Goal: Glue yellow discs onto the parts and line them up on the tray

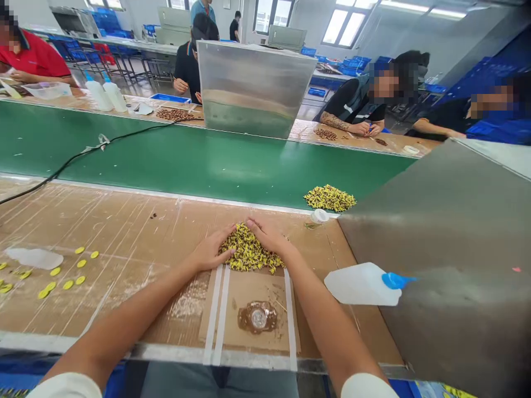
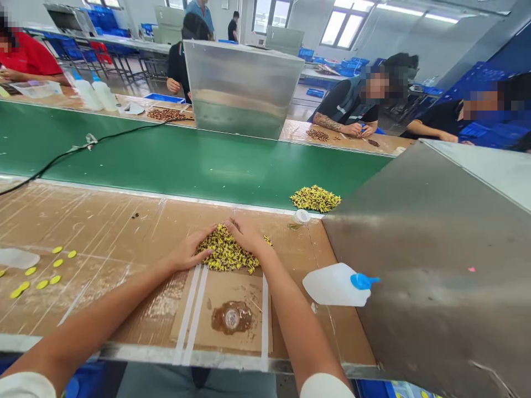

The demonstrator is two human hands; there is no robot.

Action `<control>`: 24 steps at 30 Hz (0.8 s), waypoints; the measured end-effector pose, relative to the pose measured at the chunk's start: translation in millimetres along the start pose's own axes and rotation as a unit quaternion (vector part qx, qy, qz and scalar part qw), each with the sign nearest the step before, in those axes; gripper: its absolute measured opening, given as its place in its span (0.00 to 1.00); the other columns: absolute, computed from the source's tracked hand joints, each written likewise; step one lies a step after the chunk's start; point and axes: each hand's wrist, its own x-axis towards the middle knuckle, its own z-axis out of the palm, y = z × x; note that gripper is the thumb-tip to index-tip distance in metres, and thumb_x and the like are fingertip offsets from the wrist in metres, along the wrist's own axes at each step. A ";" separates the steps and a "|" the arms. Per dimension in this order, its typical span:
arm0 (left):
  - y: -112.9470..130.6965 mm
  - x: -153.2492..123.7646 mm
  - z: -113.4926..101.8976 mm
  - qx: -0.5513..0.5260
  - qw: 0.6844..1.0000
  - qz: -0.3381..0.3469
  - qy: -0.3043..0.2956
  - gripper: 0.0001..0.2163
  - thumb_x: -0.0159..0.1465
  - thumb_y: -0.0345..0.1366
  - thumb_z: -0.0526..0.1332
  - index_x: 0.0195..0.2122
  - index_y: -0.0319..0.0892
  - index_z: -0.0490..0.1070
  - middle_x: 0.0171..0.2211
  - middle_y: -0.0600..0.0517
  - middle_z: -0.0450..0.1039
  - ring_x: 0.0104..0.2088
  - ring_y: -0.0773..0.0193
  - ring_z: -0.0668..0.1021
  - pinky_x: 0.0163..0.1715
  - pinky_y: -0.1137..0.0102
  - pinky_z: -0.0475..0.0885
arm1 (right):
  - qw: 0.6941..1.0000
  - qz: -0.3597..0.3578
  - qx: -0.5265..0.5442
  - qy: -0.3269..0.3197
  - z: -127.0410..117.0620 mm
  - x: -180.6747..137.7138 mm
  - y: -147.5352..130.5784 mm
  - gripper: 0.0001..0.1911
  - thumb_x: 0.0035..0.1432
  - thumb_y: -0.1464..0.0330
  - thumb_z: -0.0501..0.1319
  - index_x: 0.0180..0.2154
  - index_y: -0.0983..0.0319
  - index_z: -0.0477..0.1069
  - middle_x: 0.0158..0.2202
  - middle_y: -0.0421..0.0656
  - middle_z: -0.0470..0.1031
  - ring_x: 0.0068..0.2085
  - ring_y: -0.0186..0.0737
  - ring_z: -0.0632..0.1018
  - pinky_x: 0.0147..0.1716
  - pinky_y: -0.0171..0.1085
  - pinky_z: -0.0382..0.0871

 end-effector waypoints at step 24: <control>-12.6 11.8 -14.2 -0.061 0.984 -0.115 0.122 0.25 0.65 0.36 0.51 0.64 0.45 0.53 0.61 0.41 0.63 0.62 0.50 0.66 0.59 0.46 0.65 | 0.821 0.449 -0.094 0.340 -188.7 116.9 108.2 0.27 0.62 0.54 0.56 0.54 0.67 0.66 0.55 0.56 0.68 0.57 0.52 0.69 0.58 0.54 0.59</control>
